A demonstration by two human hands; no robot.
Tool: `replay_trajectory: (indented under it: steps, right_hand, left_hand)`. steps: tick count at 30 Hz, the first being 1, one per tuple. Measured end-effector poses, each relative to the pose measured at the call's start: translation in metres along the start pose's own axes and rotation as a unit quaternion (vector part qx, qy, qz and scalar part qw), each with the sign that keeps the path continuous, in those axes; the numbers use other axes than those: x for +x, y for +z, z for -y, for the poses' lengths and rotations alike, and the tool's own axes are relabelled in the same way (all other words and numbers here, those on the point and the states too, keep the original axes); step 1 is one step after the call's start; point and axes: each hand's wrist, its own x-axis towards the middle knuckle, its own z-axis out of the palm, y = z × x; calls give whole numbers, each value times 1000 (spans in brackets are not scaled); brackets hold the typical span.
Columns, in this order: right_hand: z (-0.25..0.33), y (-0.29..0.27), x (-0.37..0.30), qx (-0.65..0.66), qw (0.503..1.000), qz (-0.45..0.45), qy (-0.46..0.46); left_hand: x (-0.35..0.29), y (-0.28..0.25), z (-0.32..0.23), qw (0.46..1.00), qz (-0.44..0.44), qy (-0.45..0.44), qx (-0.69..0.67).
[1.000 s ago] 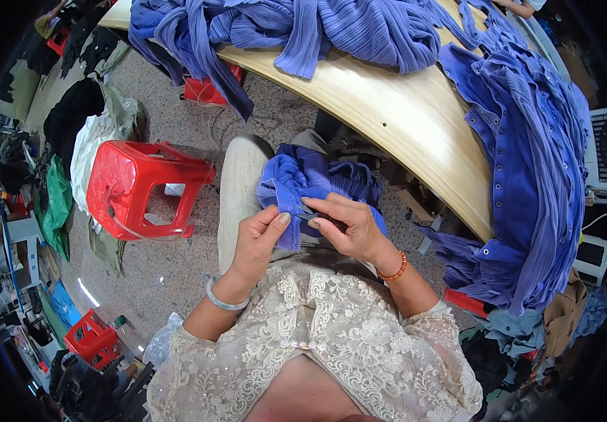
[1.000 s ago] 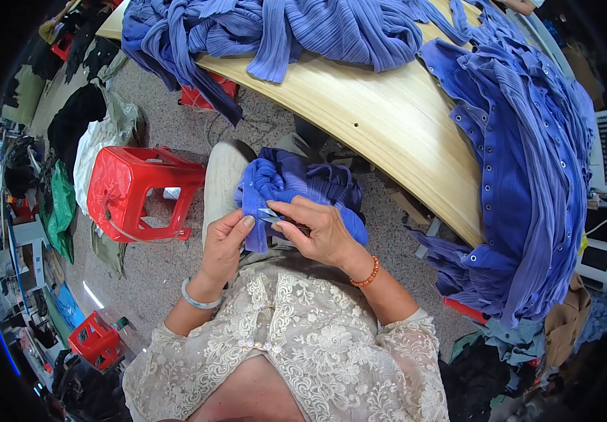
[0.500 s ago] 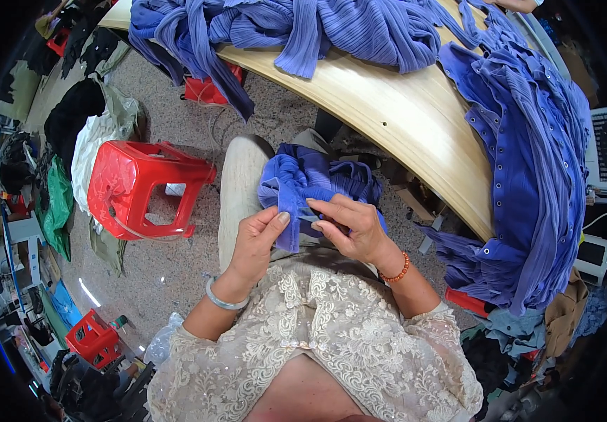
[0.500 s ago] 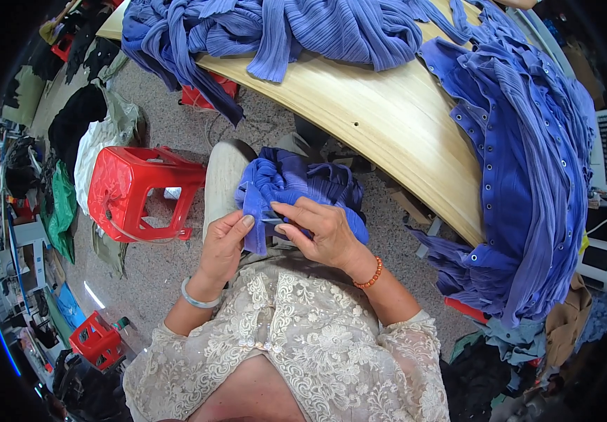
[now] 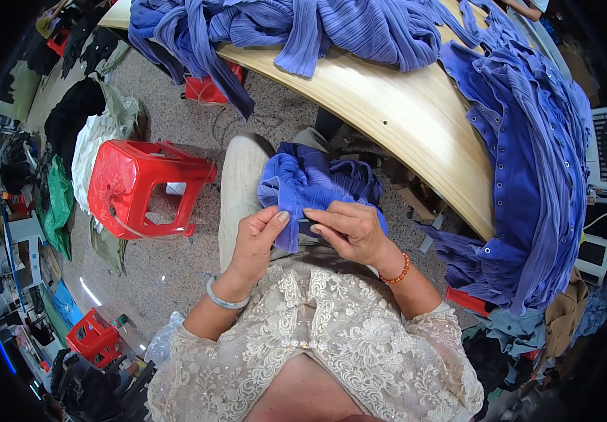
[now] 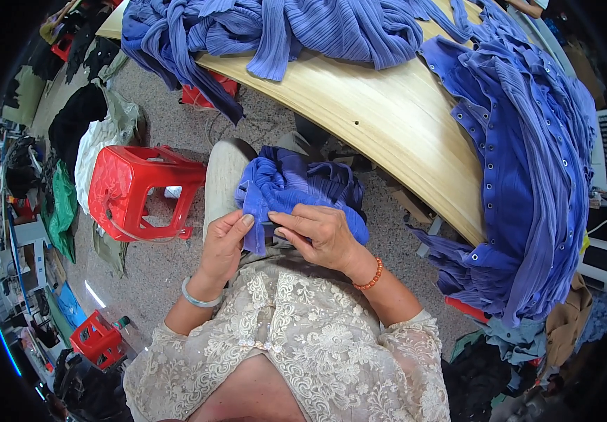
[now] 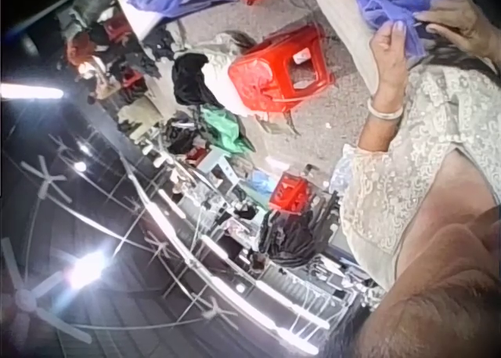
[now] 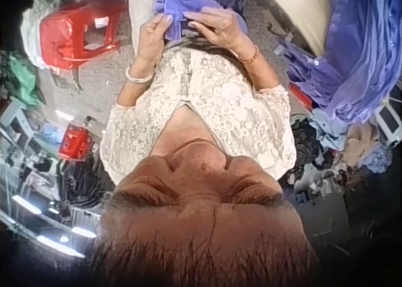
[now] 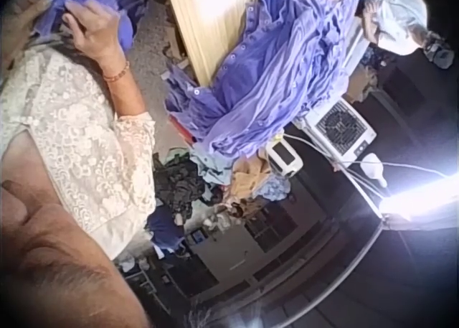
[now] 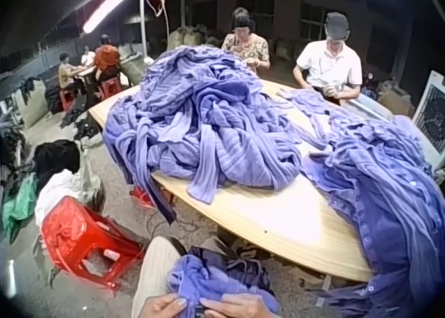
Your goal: Trimming loose threads from blue fabric garments using small thread snips.
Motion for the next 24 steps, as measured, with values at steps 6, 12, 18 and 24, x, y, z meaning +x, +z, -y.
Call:
replay_trajectory:
  steps: [6, 12, 18, 24]
  right_hand:
    - [0, 1, -5, 106, 991, -37, 66]
    - [9, 4, 10, 89, 988, -48, 116]
    - [1, 19, 5, 52, 994, -57, 71]
    - [13, 18, 6, -18, 998, -56, -28]
  left_hand:
    - [1, 0, -2, 1000, 9, 3, 0]
    - [-1, 7, -1, 1000, 6, 6, 12]
    - [1, -1, 9, 999, -10, 18, 47]
    - [2, 4, 5, 999, -10, 8, 33]
